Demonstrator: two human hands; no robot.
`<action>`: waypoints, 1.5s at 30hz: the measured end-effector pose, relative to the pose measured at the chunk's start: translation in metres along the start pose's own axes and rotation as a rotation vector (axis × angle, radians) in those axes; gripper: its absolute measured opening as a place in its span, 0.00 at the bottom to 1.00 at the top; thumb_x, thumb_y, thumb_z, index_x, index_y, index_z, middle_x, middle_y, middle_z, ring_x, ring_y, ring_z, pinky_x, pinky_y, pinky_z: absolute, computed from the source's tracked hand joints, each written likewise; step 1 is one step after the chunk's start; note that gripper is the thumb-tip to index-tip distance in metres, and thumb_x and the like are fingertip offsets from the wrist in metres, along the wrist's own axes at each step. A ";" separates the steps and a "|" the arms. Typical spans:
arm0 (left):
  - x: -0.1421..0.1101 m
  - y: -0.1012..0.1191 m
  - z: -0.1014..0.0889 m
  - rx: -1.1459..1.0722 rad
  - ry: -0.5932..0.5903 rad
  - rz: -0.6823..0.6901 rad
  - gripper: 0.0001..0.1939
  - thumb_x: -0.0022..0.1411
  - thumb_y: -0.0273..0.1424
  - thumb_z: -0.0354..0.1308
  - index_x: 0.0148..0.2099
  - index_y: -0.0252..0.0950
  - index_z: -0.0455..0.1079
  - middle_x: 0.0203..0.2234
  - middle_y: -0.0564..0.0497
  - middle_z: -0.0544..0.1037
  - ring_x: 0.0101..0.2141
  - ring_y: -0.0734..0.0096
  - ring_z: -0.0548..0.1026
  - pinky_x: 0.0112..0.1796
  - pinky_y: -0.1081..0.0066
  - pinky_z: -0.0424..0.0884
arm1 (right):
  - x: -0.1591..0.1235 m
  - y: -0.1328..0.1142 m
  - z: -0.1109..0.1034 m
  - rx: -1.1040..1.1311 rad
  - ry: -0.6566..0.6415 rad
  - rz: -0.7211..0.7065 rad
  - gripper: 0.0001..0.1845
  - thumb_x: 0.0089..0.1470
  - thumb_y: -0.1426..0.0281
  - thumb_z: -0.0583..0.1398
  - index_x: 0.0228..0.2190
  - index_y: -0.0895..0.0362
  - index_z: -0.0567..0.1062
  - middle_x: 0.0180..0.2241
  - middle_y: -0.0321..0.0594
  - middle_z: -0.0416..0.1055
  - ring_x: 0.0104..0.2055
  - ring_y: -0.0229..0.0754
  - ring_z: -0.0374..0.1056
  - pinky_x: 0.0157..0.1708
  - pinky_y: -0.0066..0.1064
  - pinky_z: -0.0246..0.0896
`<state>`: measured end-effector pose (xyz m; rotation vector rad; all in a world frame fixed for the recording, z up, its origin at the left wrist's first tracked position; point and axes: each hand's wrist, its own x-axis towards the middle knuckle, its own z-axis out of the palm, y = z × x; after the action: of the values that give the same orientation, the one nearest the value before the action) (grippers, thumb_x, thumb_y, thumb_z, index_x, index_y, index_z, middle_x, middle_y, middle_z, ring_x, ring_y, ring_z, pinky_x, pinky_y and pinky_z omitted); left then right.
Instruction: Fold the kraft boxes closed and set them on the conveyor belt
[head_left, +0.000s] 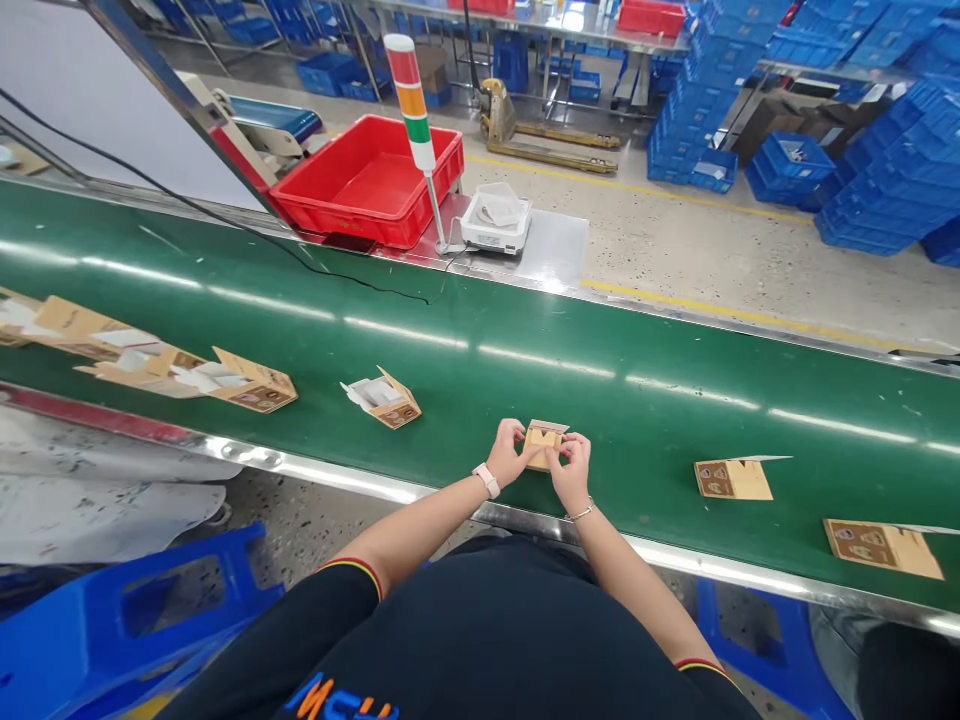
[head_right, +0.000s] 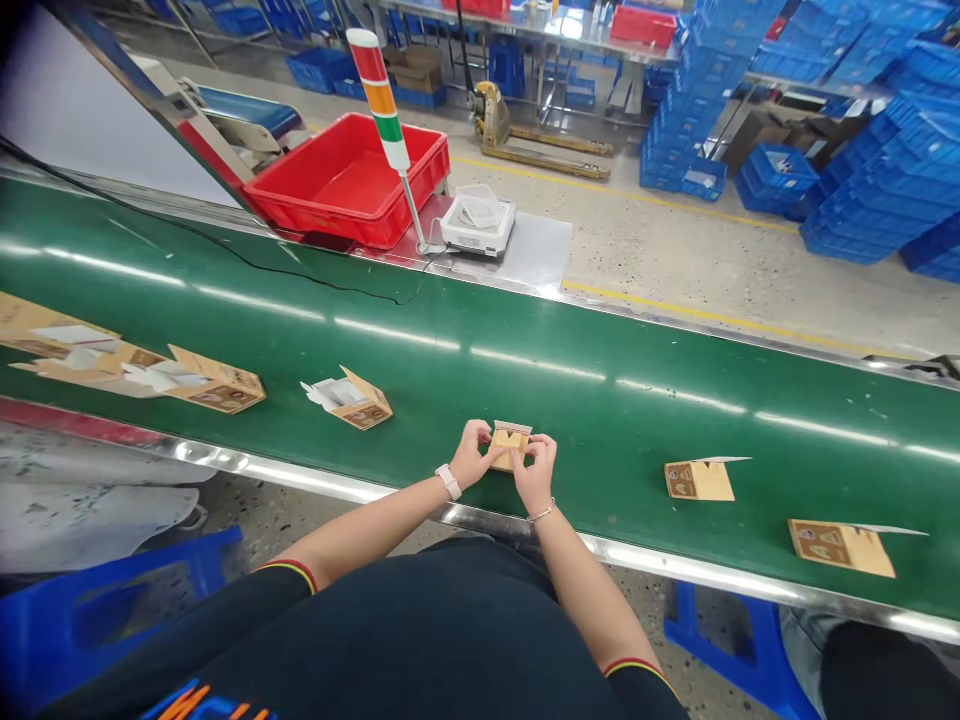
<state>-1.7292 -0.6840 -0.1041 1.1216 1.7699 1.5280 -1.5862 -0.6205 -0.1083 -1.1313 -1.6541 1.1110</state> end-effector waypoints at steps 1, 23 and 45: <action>0.001 0.000 0.006 -0.061 0.047 -0.118 0.21 0.48 0.32 0.67 0.44 0.37 0.66 0.43 0.46 0.67 0.34 0.68 0.69 0.42 0.61 0.70 | -0.001 0.003 0.001 0.002 0.033 0.059 0.17 0.42 0.56 0.64 0.28 0.55 0.68 0.44 0.48 0.63 0.48 0.48 0.64 0.41 0.42 0.69; -0.033 -0.034 -0.126 0.265 0.857 -0.007 0.45 0.45 0.44 0.68 0.60 0.38 0.51 0.56 0.35 0.58 0.54 0.48 0.66 0.46 0.56 0.68 | -0.016 -0.065 0.010 -0.186 -0.469 -0.635 0.19 0.55 0.65 0.56 0.49 0.52 0.63 0.49 0.49 0.66 0.53 0.50 0.64 0.52 0.52 0.62; -0.029 -0.023 -0.092 0.250 0.334 0.099 0.26 0.48 0.41 0.67 0.50 0.41 0.69 0.54 0.41 0.71 0.55 0.48 0.66 0.56 0.50 0.58 | 0.035 -0.013 0.097 -0.312 -0.557 -0.640 0.38 0.43 0.57 0.64 0.56 0.51 0.67 0.55 0.49 0.67 0.55 0.59 0.61 0.54 0.57 0.56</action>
<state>-1.7968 -0.7567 -0.1104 1.1353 2.2084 1.6641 -1.6890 -0.6097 -0.1165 -0.3910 -2.4565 0.7886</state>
